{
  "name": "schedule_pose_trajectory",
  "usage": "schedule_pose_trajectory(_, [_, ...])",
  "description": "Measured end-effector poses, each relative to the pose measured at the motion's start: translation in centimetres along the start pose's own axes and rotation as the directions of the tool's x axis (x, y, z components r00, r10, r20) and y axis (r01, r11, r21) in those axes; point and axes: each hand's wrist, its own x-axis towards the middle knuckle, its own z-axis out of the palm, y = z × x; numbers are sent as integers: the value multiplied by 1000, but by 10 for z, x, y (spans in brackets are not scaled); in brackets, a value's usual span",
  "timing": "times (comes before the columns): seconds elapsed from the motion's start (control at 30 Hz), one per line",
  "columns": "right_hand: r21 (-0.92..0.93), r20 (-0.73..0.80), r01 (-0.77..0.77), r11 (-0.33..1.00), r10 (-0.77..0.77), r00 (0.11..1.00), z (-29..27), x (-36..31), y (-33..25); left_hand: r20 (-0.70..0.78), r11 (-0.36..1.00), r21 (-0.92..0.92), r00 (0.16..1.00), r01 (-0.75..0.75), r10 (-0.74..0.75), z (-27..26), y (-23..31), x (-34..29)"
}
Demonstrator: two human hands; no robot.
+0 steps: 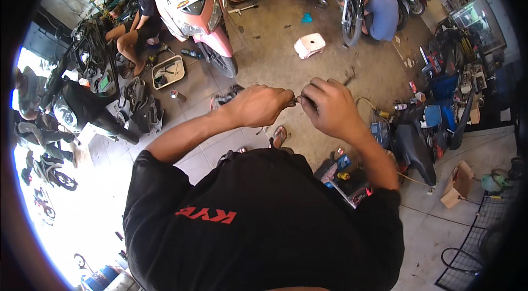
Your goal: The person manipulates a motorcycle wiring harness by hand and with pliers, stripping wire ends and connecting them into a plastic socket while working near a disassembled motorcycle.
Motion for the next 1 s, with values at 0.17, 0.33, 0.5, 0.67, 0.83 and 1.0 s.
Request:
schedule_pose_trajectory(0.17, [206, 252, -46, 977, -7, 968, -7, 3, 6, 132, 952, 129, 956, -279, 262, -8, 6, -16])
schedule_pose_trajectory(0.33, [603, 594, -228, 764, -239, 768, -11, 23, 34, -142, 845, 55, 834, -531, 533, -24, 14, -22])
schedule_pose_trajectory(0.5, [907, 418, -337, 253, -638, 646, 11, 11, 24, -426, 718, -50, 665, -695, 613, -45, 38, -15])
schedule_pose_trajectory(0.67, [586, -7, -373, -719, -465, 885, 38, -11, -33, -578, 904, -150, 777, -400, 248, -50, 49, -1])
schedule_pose_trajectory(0.83, [322, -175, -48, -945, -110, 979, 47, -9, -59, -520, 950, -36, 817, -311, 248, -27, 15, 21])
schedule_pose_trajectory(1.0, [470, 100, 4, -883, 58, 993, 32, -14, -46, -359, 980, 54, 912, -189, 196, -21, 11, 17])
